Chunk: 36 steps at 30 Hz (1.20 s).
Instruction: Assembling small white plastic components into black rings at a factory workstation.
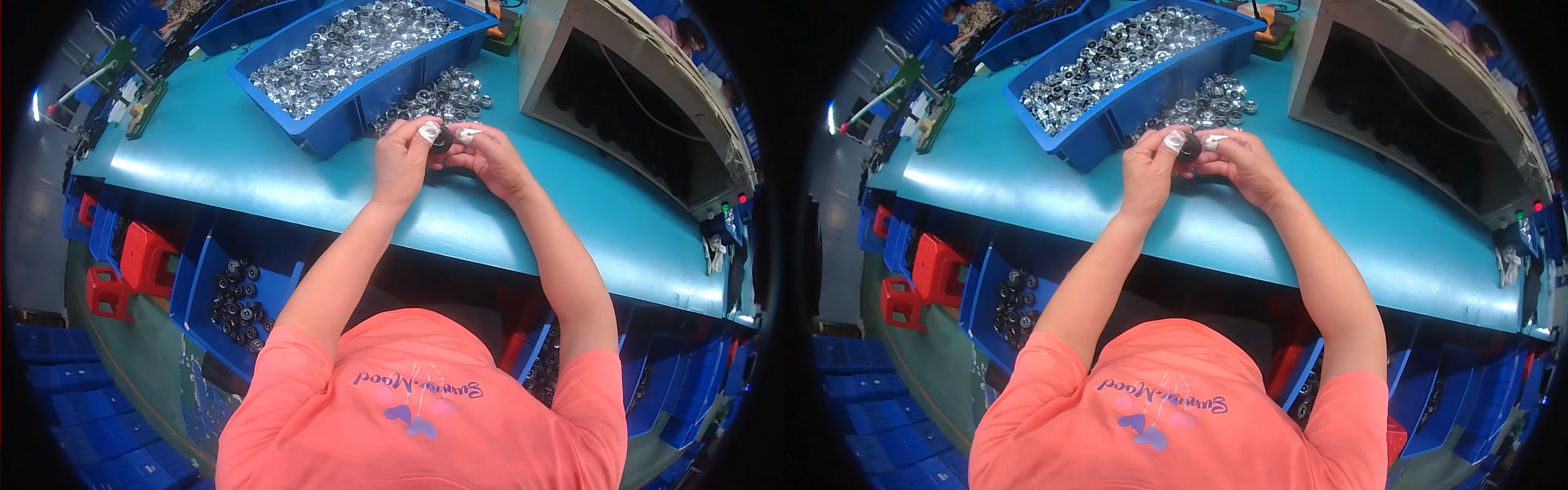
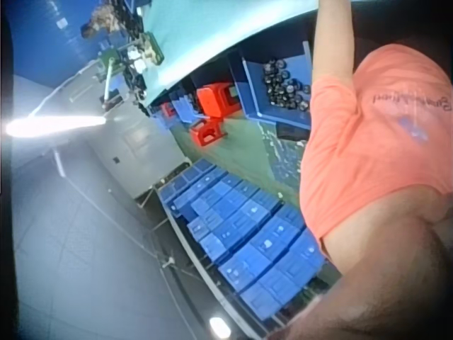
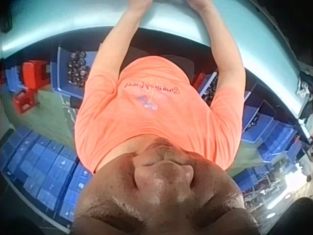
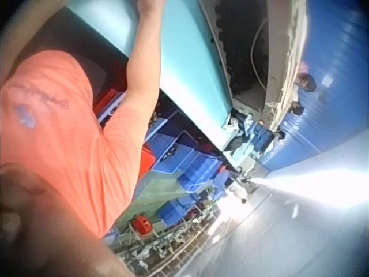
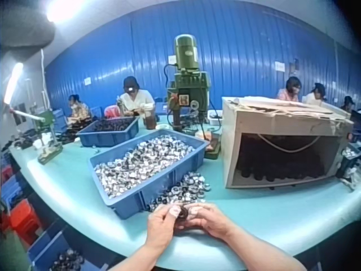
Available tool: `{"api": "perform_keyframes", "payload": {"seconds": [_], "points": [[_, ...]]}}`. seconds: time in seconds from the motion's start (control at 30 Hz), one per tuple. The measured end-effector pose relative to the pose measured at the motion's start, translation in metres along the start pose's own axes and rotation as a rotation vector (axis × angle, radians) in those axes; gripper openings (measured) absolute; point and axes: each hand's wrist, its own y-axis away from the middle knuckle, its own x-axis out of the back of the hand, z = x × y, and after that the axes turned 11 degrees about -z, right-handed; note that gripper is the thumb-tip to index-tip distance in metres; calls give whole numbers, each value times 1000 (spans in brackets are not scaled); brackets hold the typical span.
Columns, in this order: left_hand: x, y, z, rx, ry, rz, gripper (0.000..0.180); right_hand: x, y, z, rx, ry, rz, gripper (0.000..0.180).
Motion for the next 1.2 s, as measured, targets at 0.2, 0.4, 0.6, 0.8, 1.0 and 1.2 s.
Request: {"api": "perform_keyframes", "payload": {"seconds": [0.2, 0.4, 0.6, 0.8, 1.0, 1.2], "points": [[-4, 3, 7, 6, -150, 19, 23, -9, 1, 4, 27, 298, 76, 38], [-8, 5, 3, -25, -288, -10, 22, -8, 2, 1, 3, 240, 36, 38], [-7, 3, -4, -283, -619, 110, 21, -16, 1, 2, 11, 254, 22, 38], [-10, 6, 0, -309, -643, 133, 19, -12, 2, 3, 26, 270, -37, 37], [-9, 6, -4, -186, -404, 80, 24, -11, 4, -1, -37, 281, -56, 31], [2, 4, 6, 144, 142, -18, 31, -12, 4, 0, 30, 254, -45, 25]]}}
